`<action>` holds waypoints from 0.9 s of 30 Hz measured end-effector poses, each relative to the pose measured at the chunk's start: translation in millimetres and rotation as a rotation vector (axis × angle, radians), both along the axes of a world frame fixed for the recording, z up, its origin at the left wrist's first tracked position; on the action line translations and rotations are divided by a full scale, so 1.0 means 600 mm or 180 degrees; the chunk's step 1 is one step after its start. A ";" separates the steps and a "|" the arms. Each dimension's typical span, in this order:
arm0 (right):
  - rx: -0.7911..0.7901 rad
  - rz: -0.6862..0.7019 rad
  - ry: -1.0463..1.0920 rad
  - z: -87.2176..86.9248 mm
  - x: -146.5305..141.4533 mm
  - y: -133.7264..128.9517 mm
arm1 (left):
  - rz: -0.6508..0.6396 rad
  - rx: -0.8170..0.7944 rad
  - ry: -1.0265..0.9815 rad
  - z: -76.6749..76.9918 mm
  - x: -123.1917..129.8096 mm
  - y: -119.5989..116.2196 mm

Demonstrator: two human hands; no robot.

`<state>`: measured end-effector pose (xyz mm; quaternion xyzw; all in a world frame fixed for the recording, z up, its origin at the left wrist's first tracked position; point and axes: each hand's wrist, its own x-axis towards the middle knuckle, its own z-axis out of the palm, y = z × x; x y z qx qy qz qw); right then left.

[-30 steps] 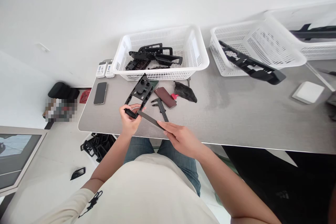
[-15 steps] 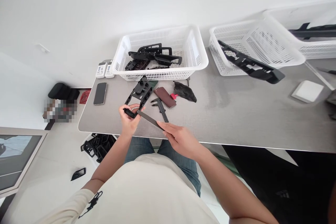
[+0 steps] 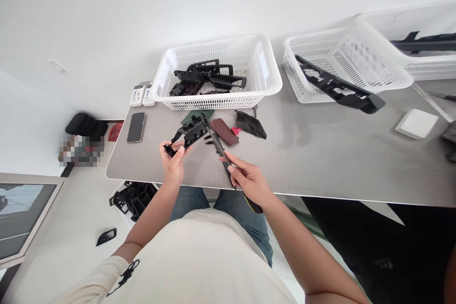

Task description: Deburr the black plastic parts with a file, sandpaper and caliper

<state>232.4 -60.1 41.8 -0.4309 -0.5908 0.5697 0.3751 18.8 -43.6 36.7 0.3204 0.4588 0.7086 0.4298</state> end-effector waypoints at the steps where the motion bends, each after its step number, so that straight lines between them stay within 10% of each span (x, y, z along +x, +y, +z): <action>1: -0.0110 -0.0102 0.0159 -0.005 -0.004 0.003 | 0.0043 -0.0063 -0.0075 -0.001 0.000 0.000; 27: -0.0866 -0.0696 0.1357 -0.004 -0.099 0.019 | 0.0585 -0.0647 -0.0777 0.022 0.020 0.022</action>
